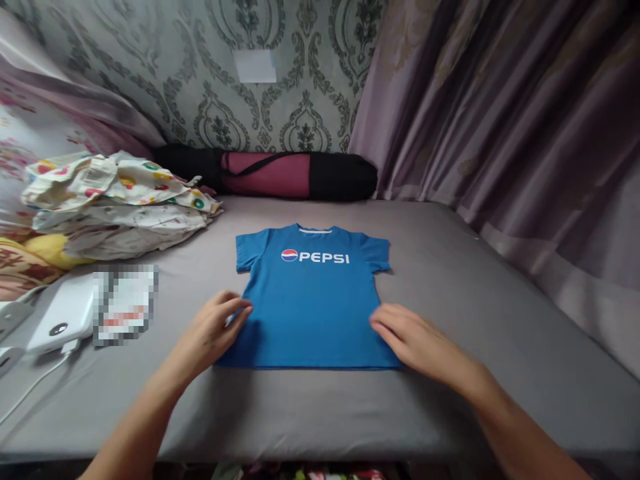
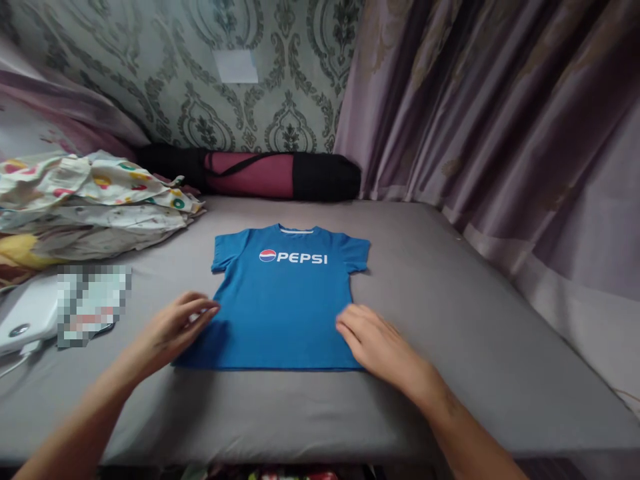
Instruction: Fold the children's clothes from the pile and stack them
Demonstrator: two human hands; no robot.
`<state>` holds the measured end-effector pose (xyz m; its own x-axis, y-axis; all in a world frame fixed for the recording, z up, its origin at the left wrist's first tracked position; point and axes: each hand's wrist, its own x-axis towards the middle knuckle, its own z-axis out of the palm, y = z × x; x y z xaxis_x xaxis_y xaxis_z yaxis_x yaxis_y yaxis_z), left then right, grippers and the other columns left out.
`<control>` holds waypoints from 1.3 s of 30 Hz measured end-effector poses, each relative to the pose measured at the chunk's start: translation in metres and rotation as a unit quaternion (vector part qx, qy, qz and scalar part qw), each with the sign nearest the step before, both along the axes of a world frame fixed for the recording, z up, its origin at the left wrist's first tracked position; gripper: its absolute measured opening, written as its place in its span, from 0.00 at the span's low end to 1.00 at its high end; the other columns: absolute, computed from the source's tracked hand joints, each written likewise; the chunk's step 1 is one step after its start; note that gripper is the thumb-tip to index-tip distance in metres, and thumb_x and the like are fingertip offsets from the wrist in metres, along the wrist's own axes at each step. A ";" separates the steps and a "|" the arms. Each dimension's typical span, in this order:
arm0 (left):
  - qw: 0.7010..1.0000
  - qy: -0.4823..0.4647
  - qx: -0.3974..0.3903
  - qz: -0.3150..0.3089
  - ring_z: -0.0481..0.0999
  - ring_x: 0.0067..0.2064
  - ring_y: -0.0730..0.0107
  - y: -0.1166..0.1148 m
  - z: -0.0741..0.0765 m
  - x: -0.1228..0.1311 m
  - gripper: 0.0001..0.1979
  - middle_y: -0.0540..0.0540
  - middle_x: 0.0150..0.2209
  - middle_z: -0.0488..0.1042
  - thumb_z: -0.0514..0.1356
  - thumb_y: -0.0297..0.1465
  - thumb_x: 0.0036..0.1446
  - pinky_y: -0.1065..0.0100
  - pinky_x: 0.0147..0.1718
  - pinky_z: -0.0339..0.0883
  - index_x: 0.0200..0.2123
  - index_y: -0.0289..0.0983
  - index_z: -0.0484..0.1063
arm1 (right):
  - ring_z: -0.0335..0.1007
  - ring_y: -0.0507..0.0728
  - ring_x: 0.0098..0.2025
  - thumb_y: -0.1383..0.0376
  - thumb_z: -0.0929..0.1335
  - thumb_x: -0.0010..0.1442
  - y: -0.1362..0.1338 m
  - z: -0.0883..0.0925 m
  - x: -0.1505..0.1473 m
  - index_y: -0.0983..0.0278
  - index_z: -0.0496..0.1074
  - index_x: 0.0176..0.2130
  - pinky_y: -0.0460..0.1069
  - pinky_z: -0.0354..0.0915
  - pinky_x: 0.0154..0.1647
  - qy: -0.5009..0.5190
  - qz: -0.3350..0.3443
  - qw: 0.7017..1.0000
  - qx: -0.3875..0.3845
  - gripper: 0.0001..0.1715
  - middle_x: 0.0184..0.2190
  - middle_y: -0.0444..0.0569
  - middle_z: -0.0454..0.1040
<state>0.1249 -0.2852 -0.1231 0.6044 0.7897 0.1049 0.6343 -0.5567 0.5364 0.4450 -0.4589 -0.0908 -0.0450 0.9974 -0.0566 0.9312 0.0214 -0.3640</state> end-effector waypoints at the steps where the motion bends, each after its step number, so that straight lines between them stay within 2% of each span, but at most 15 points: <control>1: 0.999 -0.014 0.027 -0.039 0.74 0.45 0.59 0.004 -0.003 0.017 0.23 0.40 0.47 0.72 0.48 0.48 0.61 0.63 0.45 0.67 0.43 0.40 0.75 | 0.67 0.59 0.52 0.61 0.55 0.68 0.017 -0.007 -0.006 0.61 0.71 0.48 0.54 0.62 0.54 0.004 -0.019 0.999 0.044 0.20 0.49 0.53 0.73; 2: 0.995 -0.024 0.048 -0.079 0.71 0.52 0.58 0.007 -0.009 0.034 0.23 0.39 0.52 0.70 0.46 0.46 0.63 0.61 0.51 0.65 0.47 0.39 0.73 | 0.60 0.61 0.59 0.60 0.55 0.68 0.033 -0.016 -0.013 0.64 0.67 0.55 0.56 0.57 0.60 0.003 -0.036 0.997 0.074 0.23 0.56 0.56 0.67; 4: 0.986 -0.001 0.072 -0.152 0.61 0.62 0.54 0.010 -0.025 0.065 0.27 0.36 0.60 0.63 0.44 0.46 0.64 0.55 0.59 0.56 0.55 0.36 0.67 | 0.46 0.63 0.67 0.56 0.56 0.68 0.060 -0.037 -0.027 0.68 0.57 0.63 0.59 0.48 0.65 -0.007 -0.028 0.997 0.067 0.31 0.65 0.59 0.54; 6: 0.980 0.060 0.081 -0.172 0.52 0.66 0.51 0.010 -0.041 0.086 0.31 0.34 0.64 0.58 0.45 0.48 0.64 0.49 0.62 0.49 0.60 0.33 0.62 | 0.37 0.64 0.69 0.53 0.54 0.68 0.076 -0.056 -0.037 0.69 0.51 0.66 0.61 0.42 0.67 -0.016 -0.008 0.999 0.043 0.35 0.68 0.58 0.45; 8: 0.976 0.103 0.095 -0.167 0.48 0.68 0.51 0.010 -0.054 0.094 0.33 0.35 0.66 0.53 0.44 0.49 0.64 0.48 0.63 0.44 0.63 0.34 0.57 | 0.33 0.64 0.70 0.51 0.52 0.68 0.081 -0.068 -0.041 0.67 0.49 0.67 0.63 0.37 0.67 -0.028 0.000 0.999 0.024 0.36 0.69 0.56 0.42; 11: 0.974 0.137 0.124 -0.131 0.46 0.68 0.55 0.017 -0.063 0.085 0.34 0.39 0.68 0.49 0.41 0.51 0.64 0.50 0.64 0.42 0.65 0.37 0.53 | 0.31 0.63 0.70 0.49 0.51 0.68 0.077 -0.076 -0.034 0.64 0.48 0.67 0.64 0.34 0.67 -0.051 -0.029 0.998 0.017 0.36 0.69 0.54 0.41; 17: 0.974 0.183 0.132 -0.030 0.45 0.68 0.56 0.044 -0.067 0.045 0.35 0.40 0.68 0.49 0.39 0.51 0.64 0.53 0.64 0.43 0.66 0.35 0.51 | 0.33 0.60 0.70 0.49 0.50 0.68 0.065 -0.083 -0.001 0.72 0.47 0.67 0.58 0.36 0.68 -0.096 -0.114 0.989 0.021 0.40 0.69 0.56 0.41; 20: 0.974 0.190 0.120 -0.025 0.45 0.69 0.58 0.049 -0.066 0.033 0.35 0.40 0.68 0.47 0.39 0.50 0.64 0.53 0.65 0.42 0.67 0.34 0.49 | 0.34 0.59 0.70 0.50 0.50 0.68 0.061 -0.087 0.013 0.73 0.46 0.67 0.57 0.38 0.68 -0.110 -0.109 0.988 0.027 0.39 0.69 0.55 0.41; 24: 0.974 0.196 0.096 -0.062 0.43 0.69 0.58 0.041 -0.057 0.024 0.35 0.40 0.68 0.45 0.39 0.50 0.65 0.51 0.65 0.40 0.67 0.34 0.48 | 0.35 0.58 0.69 0.51 0.51 0.68 0.047 -0.085 0.020 0.71 0.47 0.67 0.57 0.40 0.68 -0.115 -0.061 0.990 0.047 0.37 0.68 0.55 0.43; 29: 0.972 0.198 0.077 -0.100 0.43 0.69 0.59 0.012 -0.042 0.006 0.32 0.42 0.68 0.44 0.39 0.48 0.66 0.51 0.65 0.40 0.67 0.38 0.48 | 0.38 0.56 0.69 0.55 0.53 0.69 0.006 -0.076 0.011 0.61 0.46 0.68 0.58 0.43 0.68 -0.120 0.024 0.990 0.064 0.32 0.68 0.48 0.45; 33: 0.977 0.173 0.062 -0.111 0.44 0.69 0.56 -0.012 -0.035 -0.010 0.31 0.45 0.68 0.46 0.43 0.47 0.65 0.49 0.65 0.40 0.67 0.42 0.48 | 0.40 0.58 0.69 0.59 0.56 0.68 -0.033 -0.070 0.000 0.57 0.38 0.69 0.60 0.45 0.67 -0.129 0.065 0.987 0.071 0.35 0.69 0.46 0.44; 36: 0.984 0.120 0.019 -0.133 0.51 0.67 0.56 -0.015 -0.024 -0.016 0.29 0.46 0.67 0.52 0.48 0.48 0.63 0.50 0.64 0.44 0.65 0.45 0.55 | 0.48 0.59 0.67 0.58 0.58 0.67 -0.053 -0.062 -0.001 0.54 0.40 0.69 0.59 0.53 0.65 -0.134 0.085 0.985 0.068 0.36 0.68 0.45 0.47; 38: 0.991 0.057 -0.024 -0.117 0.63 0.62 0.59 -0.004 -0.016 -0.016 0.25 0.47 0.61 0.64 0.50 0.47 0.62 0.57 0.60 0.54 0.58 0.45 0.66 | 0.55 0.60 0.64 0.55 0.60 0.66 -0.057 -0.050 0.002 0.53 0.47 0.67 0.56 0.60 0.60 -0.130 0.097 0.985 0.061 0.34 0.66 0.46 0.53; 39: 0.995 0.022 -0.040 -0.084 0.68 0.57 0.61 0.007 -0.013 -0.015 0.22 0.47 0.57 0.70 0.50 0.47 0.62 0.61 0.56 0.60 0.53 0.44 0.70 | 0.60 0.60 0.61 0.54 0.60 0.65 -0.055 -0.042 0.003 0.53 0.54 0.65 0.54 0.64 0.56 -0.127 0.100 0.985 0.053 0.31 0.64 0.46 0.58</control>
